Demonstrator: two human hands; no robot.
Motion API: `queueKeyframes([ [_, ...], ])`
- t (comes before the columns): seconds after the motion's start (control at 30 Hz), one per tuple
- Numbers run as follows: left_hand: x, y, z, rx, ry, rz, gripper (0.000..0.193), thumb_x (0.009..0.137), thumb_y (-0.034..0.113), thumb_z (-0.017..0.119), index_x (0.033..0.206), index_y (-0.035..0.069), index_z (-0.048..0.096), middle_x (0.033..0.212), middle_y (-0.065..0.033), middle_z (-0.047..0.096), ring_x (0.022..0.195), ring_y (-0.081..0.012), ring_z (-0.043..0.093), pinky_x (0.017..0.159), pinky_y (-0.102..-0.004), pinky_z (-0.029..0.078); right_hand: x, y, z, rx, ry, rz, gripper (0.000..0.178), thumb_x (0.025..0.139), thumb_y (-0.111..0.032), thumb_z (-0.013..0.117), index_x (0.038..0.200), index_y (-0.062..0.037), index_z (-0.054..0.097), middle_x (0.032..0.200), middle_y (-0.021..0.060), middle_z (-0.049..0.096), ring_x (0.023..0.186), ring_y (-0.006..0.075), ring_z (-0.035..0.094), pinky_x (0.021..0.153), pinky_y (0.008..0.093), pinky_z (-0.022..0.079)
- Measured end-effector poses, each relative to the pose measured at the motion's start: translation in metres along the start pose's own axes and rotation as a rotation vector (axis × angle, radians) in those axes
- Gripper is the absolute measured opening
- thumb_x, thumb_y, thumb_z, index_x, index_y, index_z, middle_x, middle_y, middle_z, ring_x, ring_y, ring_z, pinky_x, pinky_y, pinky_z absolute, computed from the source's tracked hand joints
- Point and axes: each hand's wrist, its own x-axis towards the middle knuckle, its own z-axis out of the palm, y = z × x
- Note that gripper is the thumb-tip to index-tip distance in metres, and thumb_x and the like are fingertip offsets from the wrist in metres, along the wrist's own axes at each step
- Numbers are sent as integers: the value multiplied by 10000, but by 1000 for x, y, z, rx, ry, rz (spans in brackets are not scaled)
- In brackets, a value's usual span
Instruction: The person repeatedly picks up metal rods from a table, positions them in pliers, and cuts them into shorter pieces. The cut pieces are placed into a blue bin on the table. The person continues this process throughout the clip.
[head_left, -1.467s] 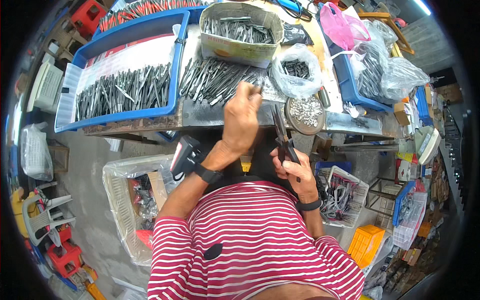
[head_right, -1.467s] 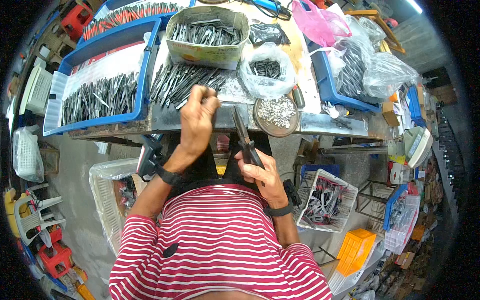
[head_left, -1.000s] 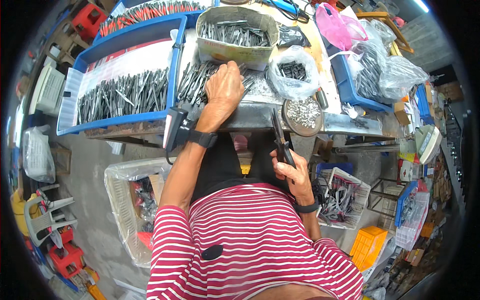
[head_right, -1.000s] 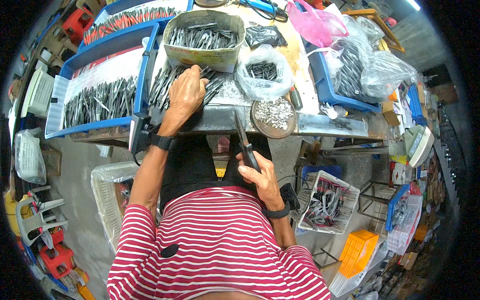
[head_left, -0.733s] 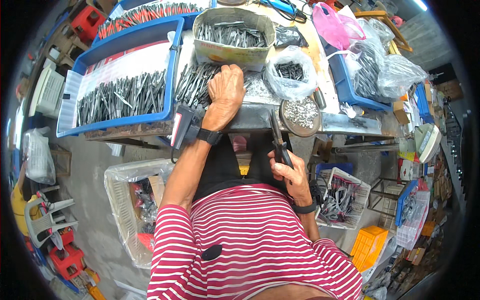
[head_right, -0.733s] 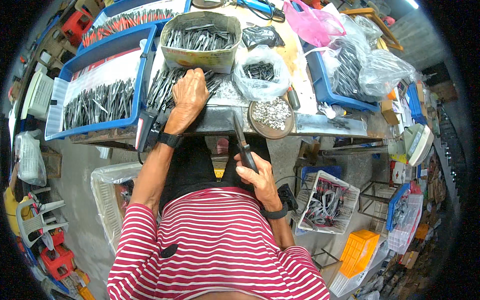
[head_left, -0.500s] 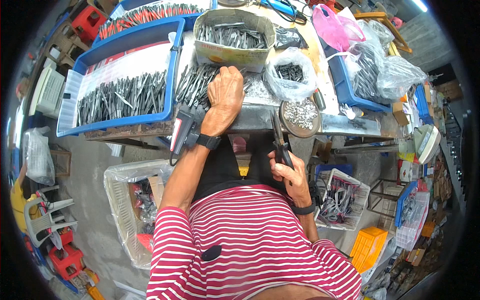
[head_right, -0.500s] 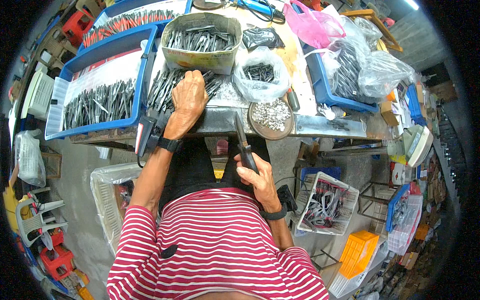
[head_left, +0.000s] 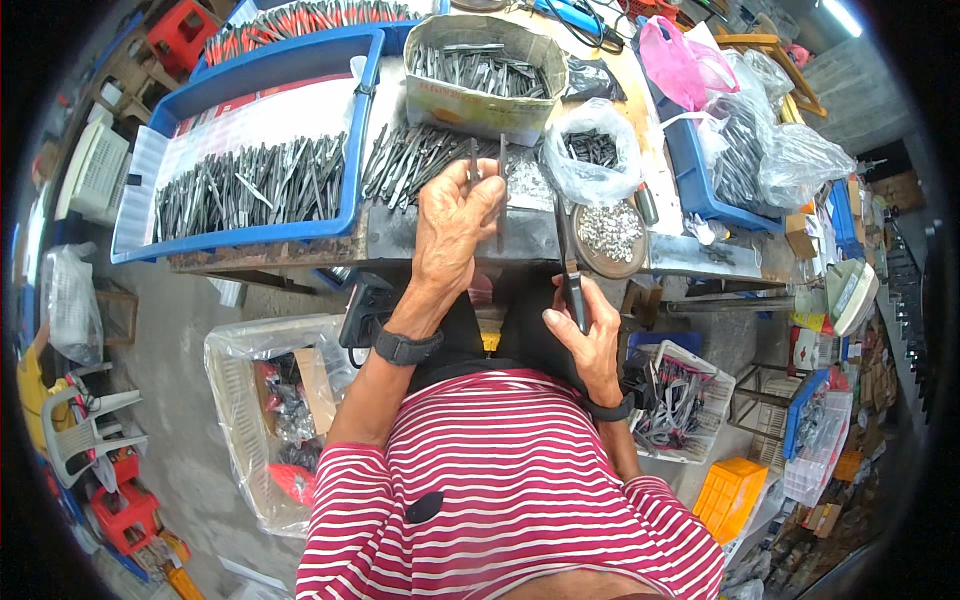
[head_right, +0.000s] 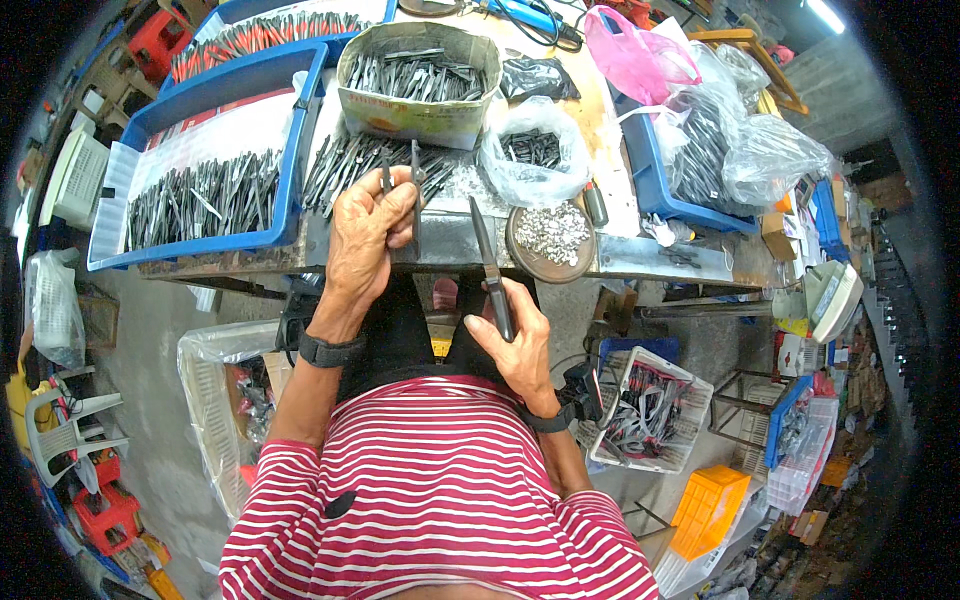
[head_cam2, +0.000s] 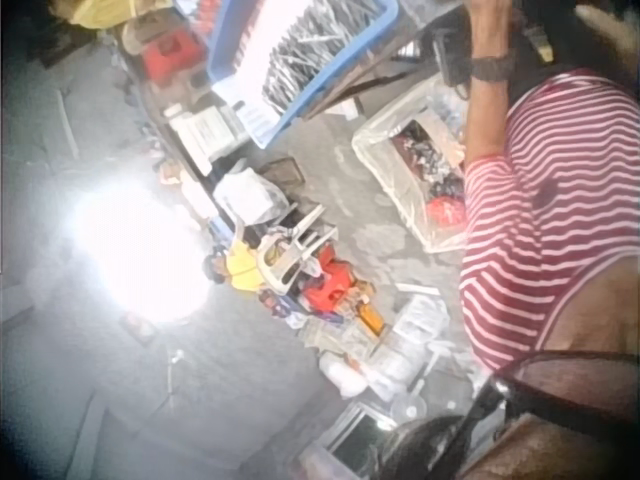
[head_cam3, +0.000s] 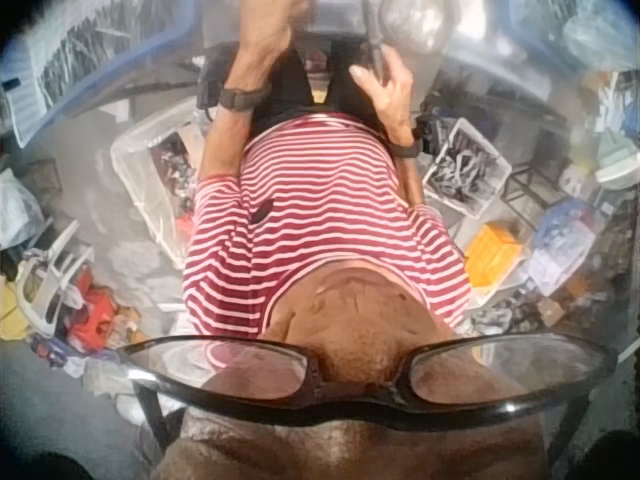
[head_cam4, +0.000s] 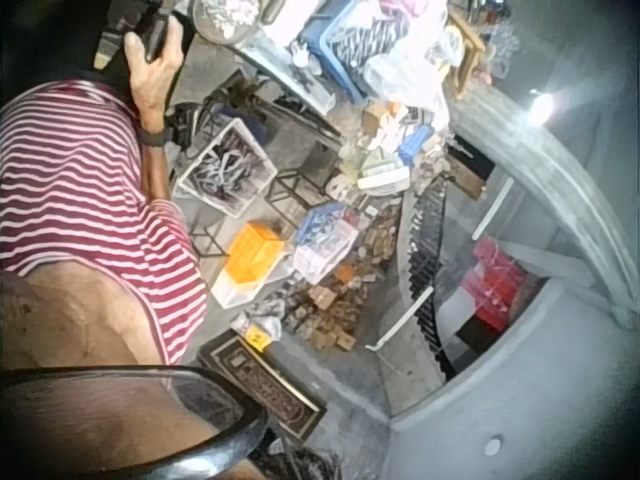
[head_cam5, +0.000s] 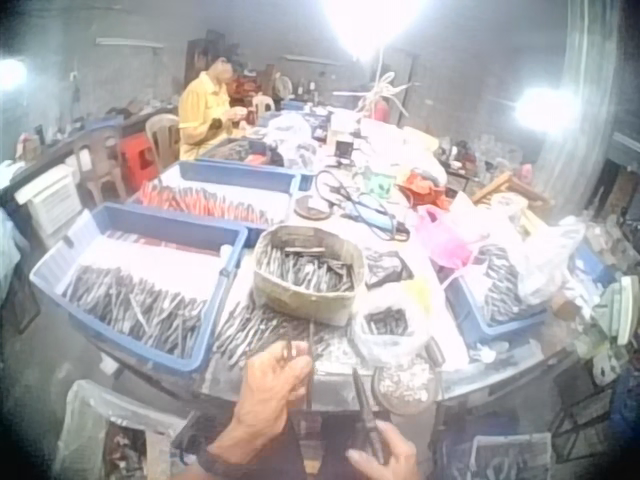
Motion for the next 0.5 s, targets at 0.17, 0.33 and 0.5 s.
queueKeyframes([
  [0.17, -10, -1, -4, -240, -93, -196, 179, 888, 98, 615, 1029, -11, 592, 808, -22, 605, 568, -27, 417, 460, -160, 300, 8, -5, 9, -281, 139, -368, 441, 758, -128, 717, 1129, 17, 527, 901, 135, 536, 740, 225, 548, 680, 324, 449],
  [0.33, -14, -4, -6, -328, -102, -251, 151, 918, 134, 581, 1026, 29, 587, 821, -41, 606, 560, -30, 425, 441, -158, 297, 9, -4, 13, -435, 213, -399, 523, 680, -78, 748, 1139, 16, 515, 886, 158, 531, 751, 298, 561, 674, 384, 467],
  [0.5, -17, -7, -5, -351, -88, -276, 130, 929, 130, 565, 1014, 33, 577, 806, -36, 594, 548, -33, 414, 433, -159, 293, 11, 0, 13, -524, 261, -488, 561, 656, -73, 757, 1153, 24, 515, 894, 174, 543, 769, 329, 570, 680, 403, 471],
])
